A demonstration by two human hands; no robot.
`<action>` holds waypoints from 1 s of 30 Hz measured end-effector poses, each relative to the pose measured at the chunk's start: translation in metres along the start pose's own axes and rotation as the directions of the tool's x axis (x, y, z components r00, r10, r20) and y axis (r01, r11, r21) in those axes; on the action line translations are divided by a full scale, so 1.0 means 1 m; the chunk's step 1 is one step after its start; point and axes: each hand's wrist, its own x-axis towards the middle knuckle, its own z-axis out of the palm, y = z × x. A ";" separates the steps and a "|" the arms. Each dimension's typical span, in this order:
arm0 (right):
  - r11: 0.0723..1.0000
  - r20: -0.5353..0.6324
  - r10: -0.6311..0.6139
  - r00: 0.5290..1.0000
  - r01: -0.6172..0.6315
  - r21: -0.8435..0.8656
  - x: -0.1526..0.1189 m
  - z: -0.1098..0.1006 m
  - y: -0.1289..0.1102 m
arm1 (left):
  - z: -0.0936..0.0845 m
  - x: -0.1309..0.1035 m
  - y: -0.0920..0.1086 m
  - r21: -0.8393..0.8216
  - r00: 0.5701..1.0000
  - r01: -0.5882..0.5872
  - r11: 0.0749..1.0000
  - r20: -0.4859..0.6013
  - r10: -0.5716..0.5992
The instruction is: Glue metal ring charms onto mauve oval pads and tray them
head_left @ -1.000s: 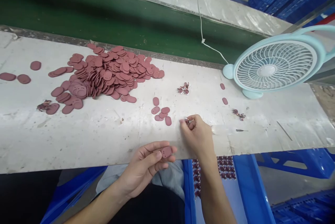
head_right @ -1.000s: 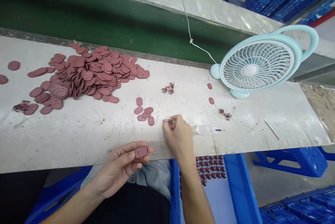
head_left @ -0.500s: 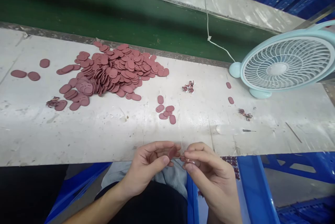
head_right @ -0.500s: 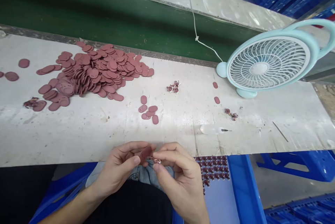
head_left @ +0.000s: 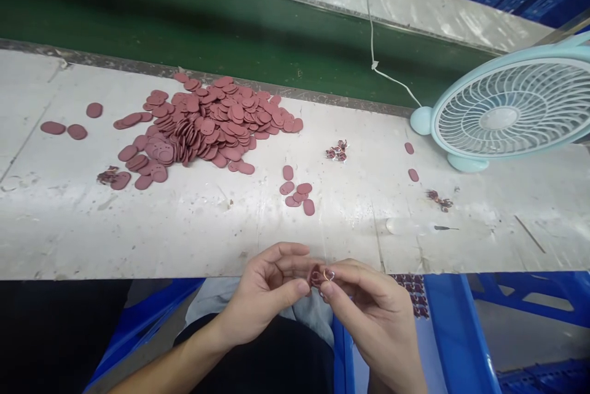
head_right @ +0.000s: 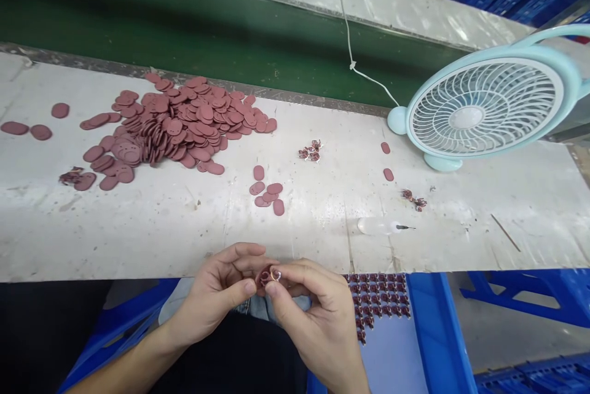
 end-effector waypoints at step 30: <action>0.953 -0.088 0.134 0.987 -0.104 0.285 0.000 0.001 0.011 | 0.014 0.008 -0.006 0.183 0.993 -0.065 0.981 -0.081 0.081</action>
